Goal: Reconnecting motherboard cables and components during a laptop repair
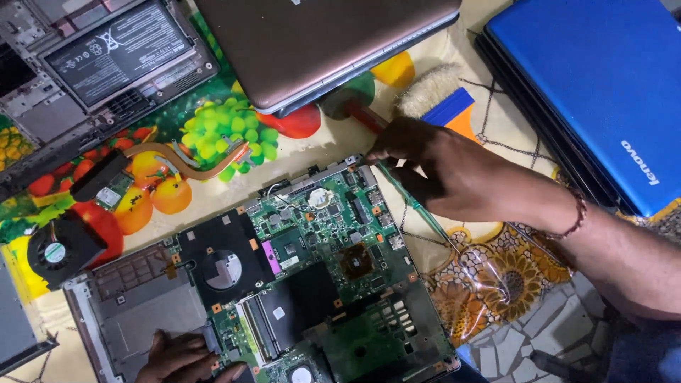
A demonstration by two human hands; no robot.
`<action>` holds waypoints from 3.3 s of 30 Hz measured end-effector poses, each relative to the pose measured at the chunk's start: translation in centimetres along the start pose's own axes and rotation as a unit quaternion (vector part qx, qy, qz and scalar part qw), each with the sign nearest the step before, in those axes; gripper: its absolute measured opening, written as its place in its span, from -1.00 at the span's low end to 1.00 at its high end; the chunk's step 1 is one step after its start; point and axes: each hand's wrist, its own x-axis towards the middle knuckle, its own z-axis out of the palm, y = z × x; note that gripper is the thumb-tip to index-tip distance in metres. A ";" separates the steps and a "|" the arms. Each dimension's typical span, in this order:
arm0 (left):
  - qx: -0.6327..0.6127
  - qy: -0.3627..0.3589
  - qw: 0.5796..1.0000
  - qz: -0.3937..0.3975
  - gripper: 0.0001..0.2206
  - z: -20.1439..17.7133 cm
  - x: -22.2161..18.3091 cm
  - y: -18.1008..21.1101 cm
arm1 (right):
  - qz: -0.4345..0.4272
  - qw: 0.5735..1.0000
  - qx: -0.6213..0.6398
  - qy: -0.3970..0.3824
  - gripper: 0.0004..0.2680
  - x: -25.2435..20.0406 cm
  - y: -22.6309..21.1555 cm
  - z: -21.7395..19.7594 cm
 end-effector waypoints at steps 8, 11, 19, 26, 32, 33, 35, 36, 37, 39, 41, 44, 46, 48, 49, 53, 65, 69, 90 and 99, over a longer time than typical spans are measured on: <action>0.034 0.035 0.990 -0.130 -0.65 -3.2 6.0 7.7 | -0.035 0.997 0.070 0.021 -0.79 0.6 0.7 0.3; -0.047 0.043 0.951 -0.303 -0.55 -4.2 7.5 10.3 | 0.006 0.996 0.090 -0.004 -0.78 0.7 0.7 0.3; -0.015 0.040 0.971 -0.234 -0.66 -4.5 7.2 9.8 | -0.018 0.998 0.068 0.006 -0.77 0.7 0.5 0.3; -0.014 0.016 0.973 -0.231 -0.66 -5.9 8.7 11.3 | 0.061 0.986 0.156 0.019 -0.83 1.0 0.1 0.3; 0.003 0.001 0.975 -0.223 -0.67 -7.7 11.1 13.7 | 0.105 0.967 0.232 0.007 -0.79 1.3 -0.5 0.2; 0.010 0.001 0.977 -0.213 -0.67 -7.8 11.3 13.8 | 0.083 0.968 0.235 0.012 -0.82 1.3 -0.4 0.2; 0.018 -0.001 0.979 -0.205 -0.66 -8.1 11.8 14.4 | 0.061 0.969 0.239 0.017 -0.84 1.4 -0.6 0.1; 0.005 0.010 0.973 -0.232 -0.69 -8.2 12.2 14.9 | 0.109 0.961 0.253 0.006 -0.82 1.5 -0.9 -0.1; -0.008 0.021 0.966 -0.259 -0.72 -8.2 12.5 15.4 | 0.155 0.951 0.267 -0.006 -0.81 1.6 -1.3 -0.3; -0.010 0.039 0.966 -0.254 -0.74 -8.1 13.1 16.0 | 0.148 0.947 0.286 -0.015 -0.80 1.6 -0.8 -0.3; -0.012 0.056 0.967 -0.250 -0.75 -8.3 13.4 16.4 | 0.142 0.942 0.304 -0.026 -0.80 1.5 -0.4 -0.2; -0.010 0.044 0.968 -0.247 -0.76 -8.7 13.6 16.6 | 0.119 0.940 0.315 -0.052 -0.78 1.4 -0.5 -0.1; -0.058 0.052 0.972 -0.220 -0.72 -8.8 13.4 16.3 | 0.150 0.950 0.269 -0.042 -0.54 1.5 -1.1 0.0; -0.052 0.050 0.976 -0.205 -0.71 -8.8 13.0 16.0 | 0.171 0.956 0.236 -0.040 -0.68 1.7 -1.4 0.0; -0.048 0.047 0.980 -0.189 -0.71 -8.8 12.8 15.9 | 0.193 0.960 0.201 -0.038 -0.81 1.8 -1.5 -0.1; -0.064 0.062 0.977 -0.192 -0.76 -8.9 13.0 16.3 | 0.184 0.949 0.253 -0.029 -0.90 1.7 -1.3 0.3; -0.074 0.059 0.981 -0.169 -0.76 -8.5 12.4 15.6 | 0.141 0.906 0.398 -0.018 -0.82 1.3 1.2 0.7; -0.065 0.065 0.982 -0.163 -0.77 -8.6 12.7 15.9 | 0.129 0.912 0.388 -0.025 -0.81 1.3 0.9 0.5; -0.087 0.062 0.979 -0.175 -0.78 -8.7 12.1 15.7 | 0.180 0.979 0.092 -0.038 -0.79 -9.8 -6.1 1.9; -0.060 0.082 0.984 -0.147 -0.74 -8.2 11.9 15.8 | 0.280 0.903 0.326 0.016 -0.54 -16.9 -6.5 6.2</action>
